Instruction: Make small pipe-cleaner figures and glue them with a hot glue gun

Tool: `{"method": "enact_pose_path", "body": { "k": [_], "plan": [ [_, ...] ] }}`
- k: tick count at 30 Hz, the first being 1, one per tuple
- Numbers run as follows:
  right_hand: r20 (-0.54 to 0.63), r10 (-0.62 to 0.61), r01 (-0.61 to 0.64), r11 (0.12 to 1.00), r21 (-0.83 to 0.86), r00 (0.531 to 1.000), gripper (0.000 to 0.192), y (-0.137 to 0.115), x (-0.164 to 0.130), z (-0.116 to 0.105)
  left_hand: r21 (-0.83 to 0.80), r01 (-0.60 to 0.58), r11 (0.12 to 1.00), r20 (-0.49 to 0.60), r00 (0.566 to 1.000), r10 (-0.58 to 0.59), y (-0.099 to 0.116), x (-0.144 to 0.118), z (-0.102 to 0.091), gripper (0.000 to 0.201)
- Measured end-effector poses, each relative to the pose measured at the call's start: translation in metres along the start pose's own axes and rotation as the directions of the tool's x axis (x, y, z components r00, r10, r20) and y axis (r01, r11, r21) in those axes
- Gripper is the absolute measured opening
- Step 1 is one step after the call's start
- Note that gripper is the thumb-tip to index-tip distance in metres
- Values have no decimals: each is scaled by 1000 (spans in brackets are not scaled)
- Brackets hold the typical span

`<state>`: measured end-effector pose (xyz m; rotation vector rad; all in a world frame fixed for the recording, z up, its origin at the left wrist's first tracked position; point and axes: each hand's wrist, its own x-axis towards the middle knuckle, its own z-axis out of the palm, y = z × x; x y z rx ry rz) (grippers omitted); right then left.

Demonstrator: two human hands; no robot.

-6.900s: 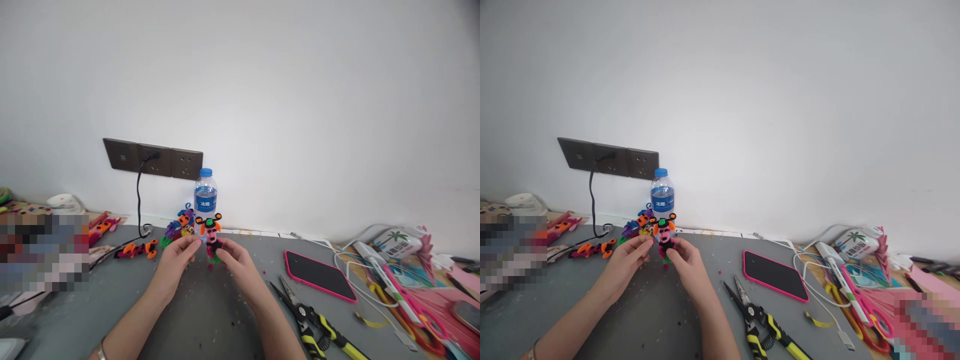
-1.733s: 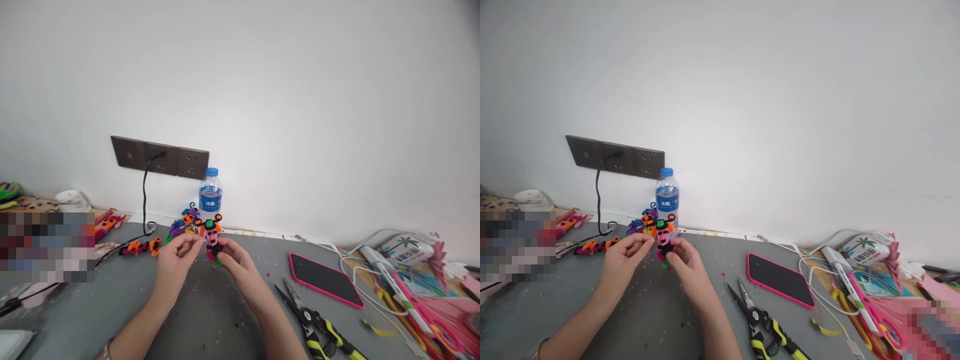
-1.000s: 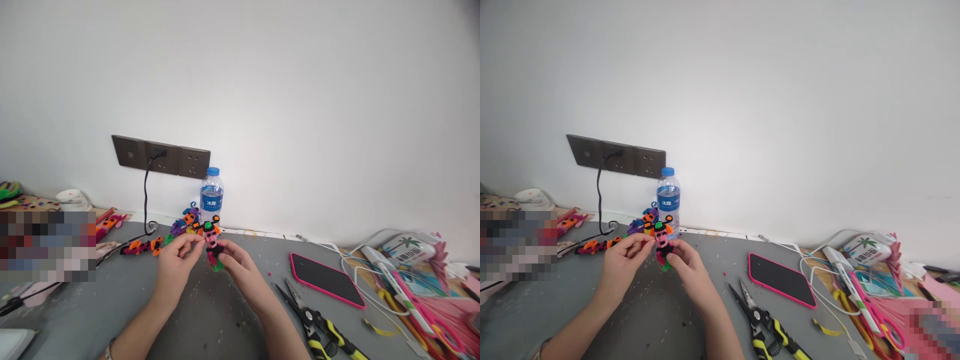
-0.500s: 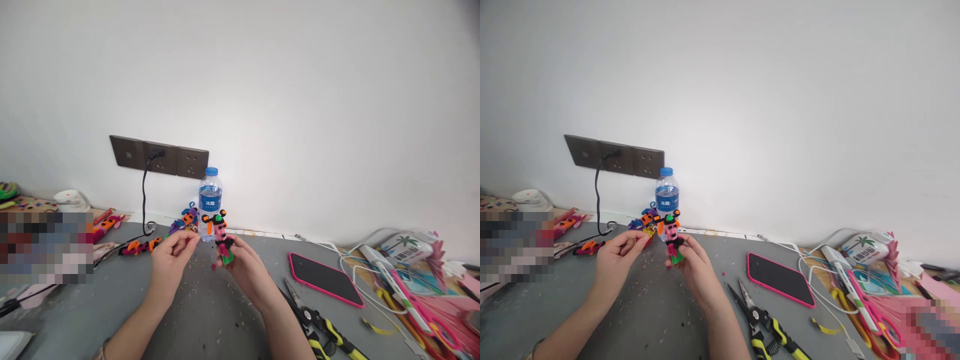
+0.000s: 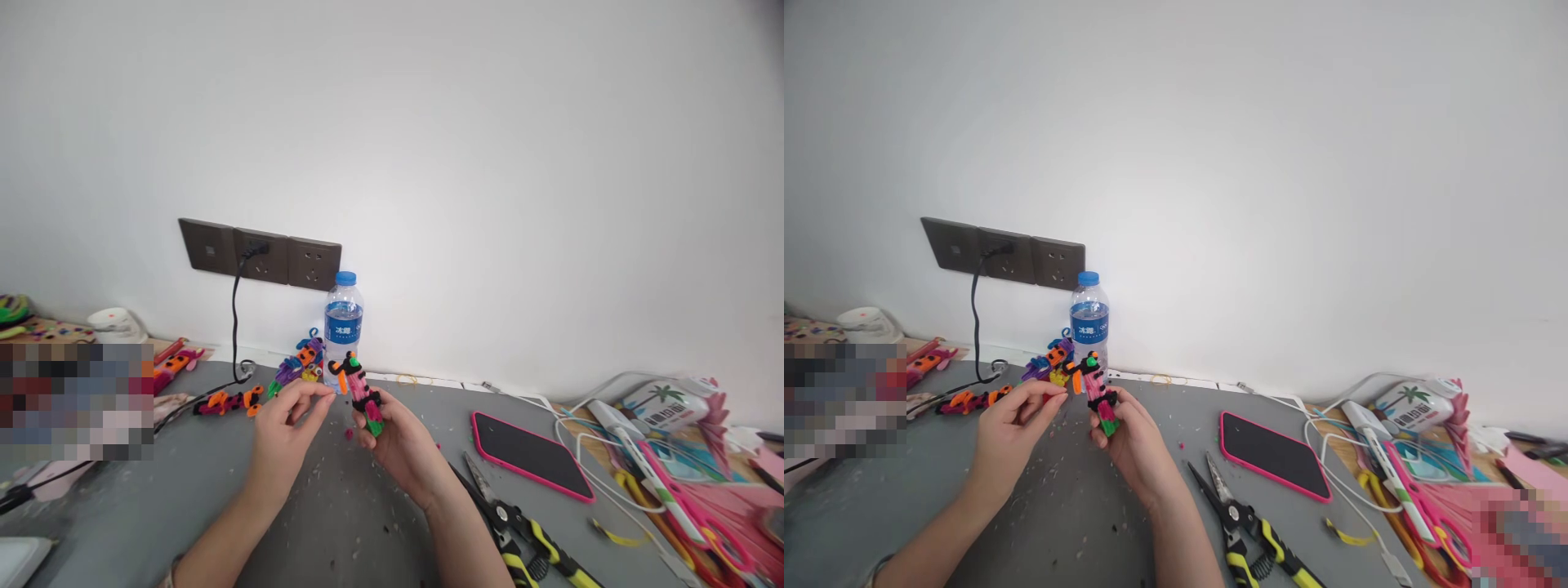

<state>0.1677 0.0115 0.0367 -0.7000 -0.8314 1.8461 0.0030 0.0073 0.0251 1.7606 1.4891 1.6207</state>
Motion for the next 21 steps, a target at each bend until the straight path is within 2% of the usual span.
{"method": "enact_pose_path", "body": {
  "k": [7, 21],
  "plan": [
    [5, -9, 9, 998, -57, 1000, 17, 7, 3, -3, 77, -75, 994, 61, 996, 71, -5, -1, 1, 16],
    [17, 2, 0, 996, -94, 1000, 17, 3, -3, 5, 87, -44, 995, 23, 999, 42, -6, 1, 3, 16]
  ]
}}
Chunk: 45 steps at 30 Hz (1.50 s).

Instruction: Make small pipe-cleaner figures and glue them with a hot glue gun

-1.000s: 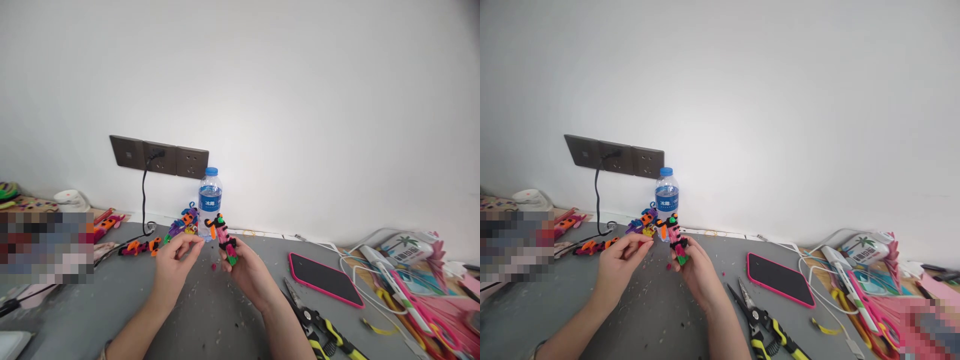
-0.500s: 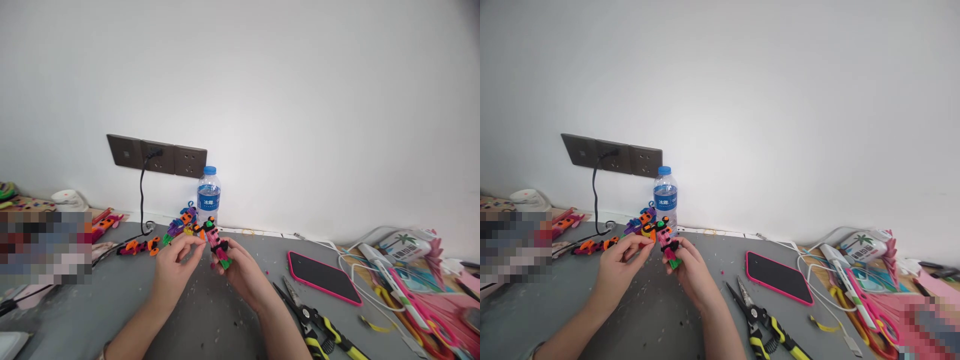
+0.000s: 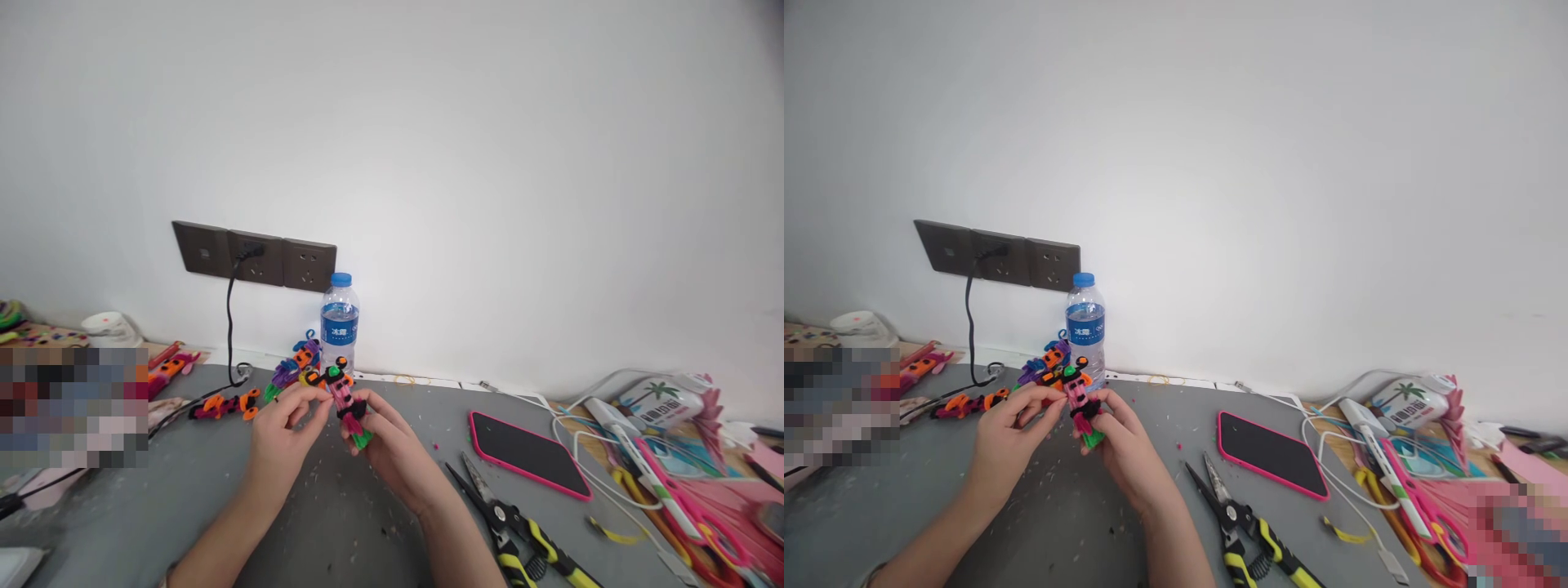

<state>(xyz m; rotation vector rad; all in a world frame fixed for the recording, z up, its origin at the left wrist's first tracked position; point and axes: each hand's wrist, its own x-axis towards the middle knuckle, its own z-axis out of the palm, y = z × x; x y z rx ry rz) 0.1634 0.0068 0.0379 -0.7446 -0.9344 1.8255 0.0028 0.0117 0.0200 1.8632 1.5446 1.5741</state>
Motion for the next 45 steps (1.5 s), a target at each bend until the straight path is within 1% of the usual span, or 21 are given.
{"method": "enact_pose_path", "body": {
  "k": [9, 11, 15, 18, 21, 25, 30, 39, 45],
  "plan": [
    [49, 2, -1, 1000, -4, 999, 10, 1, 0, 0, -4, -11, 1000, -10, 1000, 11, 4, 0, -2, 17],
    [26, -13, 12, 1000, 18, 1000, 13, 3, 2, -2, -5, -14, 1000, -6, 1000, 14, 4, 0, -2, 17],
    [-45, -80, 83, 994, 70, 996, 15, 7, 7, -9, -1, -19, 1000, 14, 1000, 19, 2, 0, -2, 18],
    [-48, -97, 100, 992, 73, 994, 12, 8, 9, -13, 5, -15, 1000, 22, 1000, 15, 0, 0, -2, 18],
    [-31, -67, 69, 995, 71, 997, 13, 7, 7, -11, 12, -40, 999, 26, 999, 40, -1, 0, -2, 17],
    [-13, -20, 21, 999, 44, 1000, 16, 5, 4, -5, 24, -66, 998, -9, 998, 66, -1, -1, -2, 16],
    [-6, -38, 39, 999, 26, 999, 17, 5, 3, -3, 42, -54, 998, -19, 998, 55, -2, 0, -1, 16],
    [11, -19, 19, 1000, -25, 1000, 15, 5, 2, -4, 44, -62, 997, -13, 998, 63, -1, 1, 0, 15],
    [18, -37, 39, 996, -86, 999, 14, 5, 2, -7, 51, -91, 995, -17, 996, 92, -2, 1, 0, 15]
  ]
}}
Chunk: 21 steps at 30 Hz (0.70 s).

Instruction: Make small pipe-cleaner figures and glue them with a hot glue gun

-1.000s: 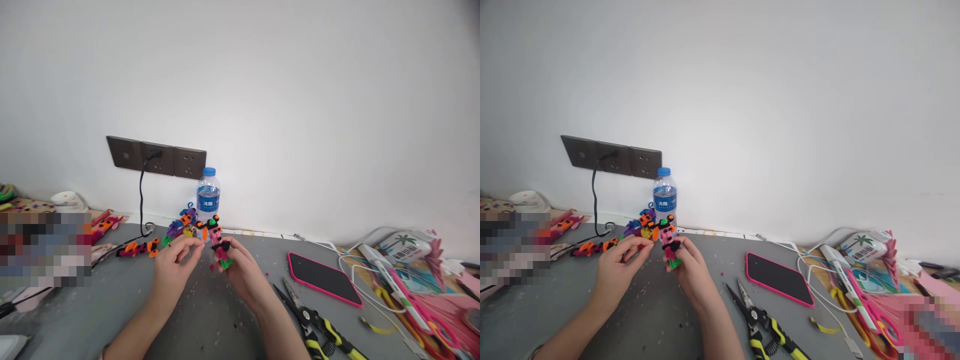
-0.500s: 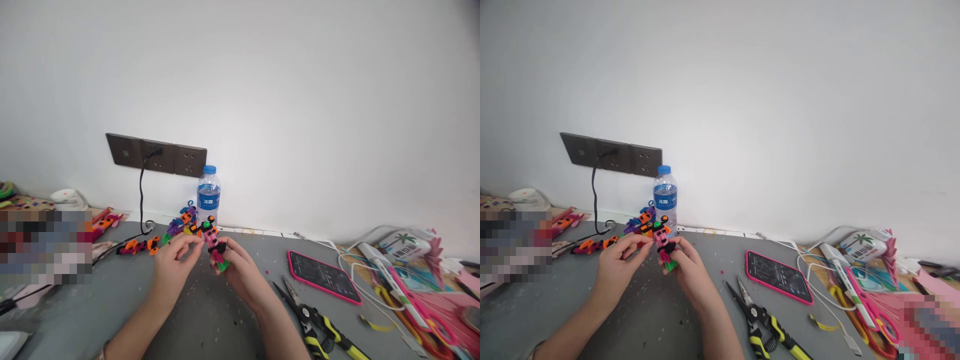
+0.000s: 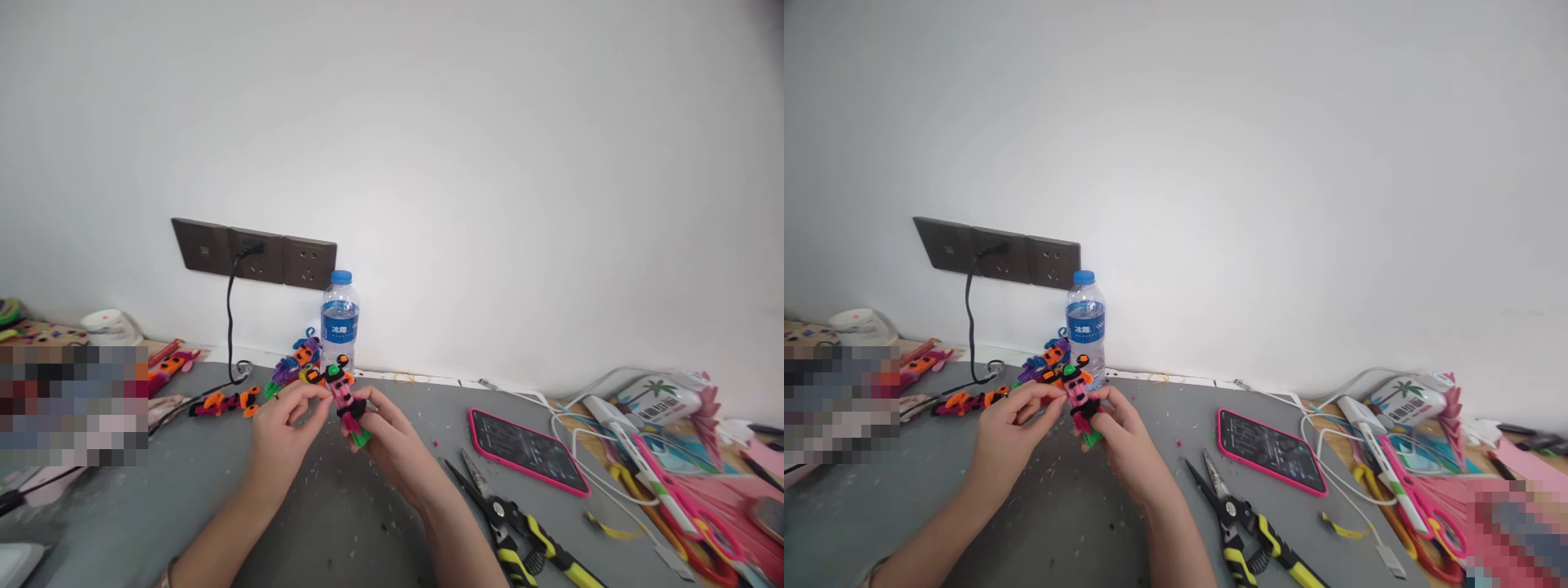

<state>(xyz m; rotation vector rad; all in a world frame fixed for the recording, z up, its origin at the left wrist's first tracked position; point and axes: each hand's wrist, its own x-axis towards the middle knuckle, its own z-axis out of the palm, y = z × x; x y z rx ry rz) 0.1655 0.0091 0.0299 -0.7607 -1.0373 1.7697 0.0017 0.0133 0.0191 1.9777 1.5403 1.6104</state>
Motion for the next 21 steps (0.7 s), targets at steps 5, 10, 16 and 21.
{"method": "enact_pose_path", "body": {
  "k": [5, 10, 16, 21],
  "plan": [
    [7, -29, 30, 999, -28, 1000, 15, 4, 2, -2, 22, -36, 999, -20, 999, 37, 1, 1, 0, 14],
    [-44, -77, 74, 995, -65, 996, 15, 8, 6, -4, 36, -25, 999, 0, 1000, 25, 0, 1, 0, 14],
    [-173, -132, 131, 991, -16, 976, 18, 9, 10, -3, 15, 7, 1000, 4, 1000, -7, -1, -1, 0, 17],
    [-117, -79, 67, 992, -103, 990, 18, 4, 5, 0, 18, 29, 999, 5, 1000, -29, 1, 1, 0, 17]
  ]
}}
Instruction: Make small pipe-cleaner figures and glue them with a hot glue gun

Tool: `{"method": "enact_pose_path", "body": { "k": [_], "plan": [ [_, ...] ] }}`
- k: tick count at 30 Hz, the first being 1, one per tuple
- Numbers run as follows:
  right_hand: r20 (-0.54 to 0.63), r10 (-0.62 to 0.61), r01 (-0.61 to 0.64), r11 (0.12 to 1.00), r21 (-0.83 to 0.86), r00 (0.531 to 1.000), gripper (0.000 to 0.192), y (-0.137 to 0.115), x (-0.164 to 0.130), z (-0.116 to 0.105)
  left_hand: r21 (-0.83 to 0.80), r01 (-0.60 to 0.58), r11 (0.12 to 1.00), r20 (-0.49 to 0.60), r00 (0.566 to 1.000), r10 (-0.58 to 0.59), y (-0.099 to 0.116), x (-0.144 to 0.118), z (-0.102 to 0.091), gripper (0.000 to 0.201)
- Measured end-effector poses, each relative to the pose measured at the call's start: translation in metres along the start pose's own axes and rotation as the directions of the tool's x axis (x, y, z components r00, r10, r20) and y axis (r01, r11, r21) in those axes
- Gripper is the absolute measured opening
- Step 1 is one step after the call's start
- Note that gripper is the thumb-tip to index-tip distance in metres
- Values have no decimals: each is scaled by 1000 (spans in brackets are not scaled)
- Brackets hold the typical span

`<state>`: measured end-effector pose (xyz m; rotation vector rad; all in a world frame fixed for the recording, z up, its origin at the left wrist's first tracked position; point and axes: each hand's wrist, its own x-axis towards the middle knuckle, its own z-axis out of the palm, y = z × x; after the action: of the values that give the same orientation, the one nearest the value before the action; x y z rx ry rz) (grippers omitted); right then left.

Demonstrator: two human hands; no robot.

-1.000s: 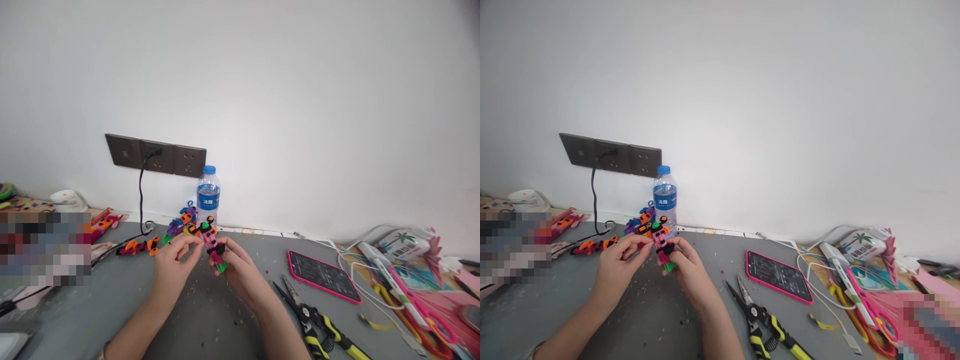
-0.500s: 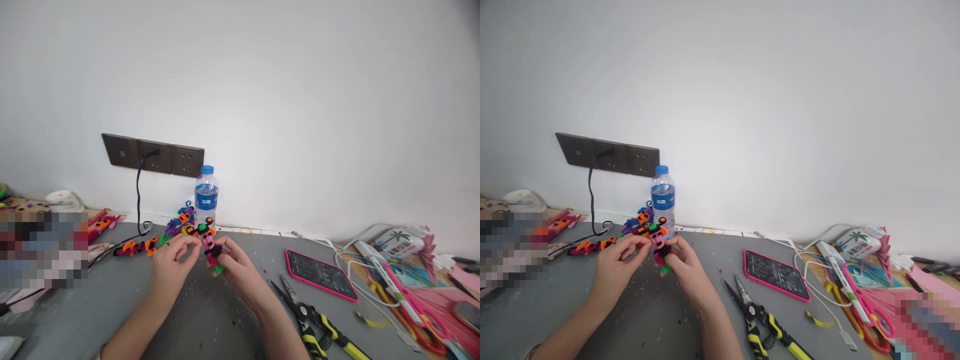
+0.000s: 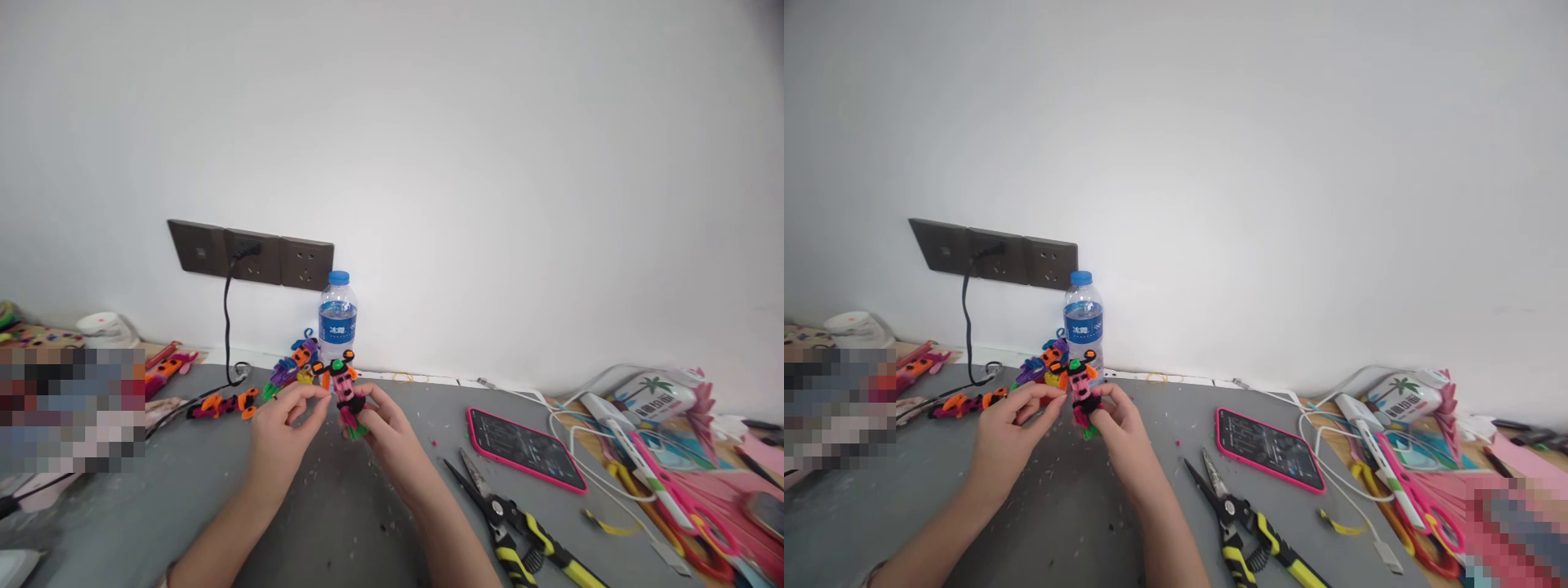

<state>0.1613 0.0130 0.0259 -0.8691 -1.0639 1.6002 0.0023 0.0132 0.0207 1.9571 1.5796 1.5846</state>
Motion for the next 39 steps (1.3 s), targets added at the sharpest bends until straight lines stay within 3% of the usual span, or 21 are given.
{"method": "enact_pose_path", "body": {
  "k": [39],
  "plan": [
    [155, -5, 1, 1000, 24, 988, 13, 1, -3, 1, -22, 13, 1000, -22, 1000, -14, 5, 2, -3, 16]
  ]
}}
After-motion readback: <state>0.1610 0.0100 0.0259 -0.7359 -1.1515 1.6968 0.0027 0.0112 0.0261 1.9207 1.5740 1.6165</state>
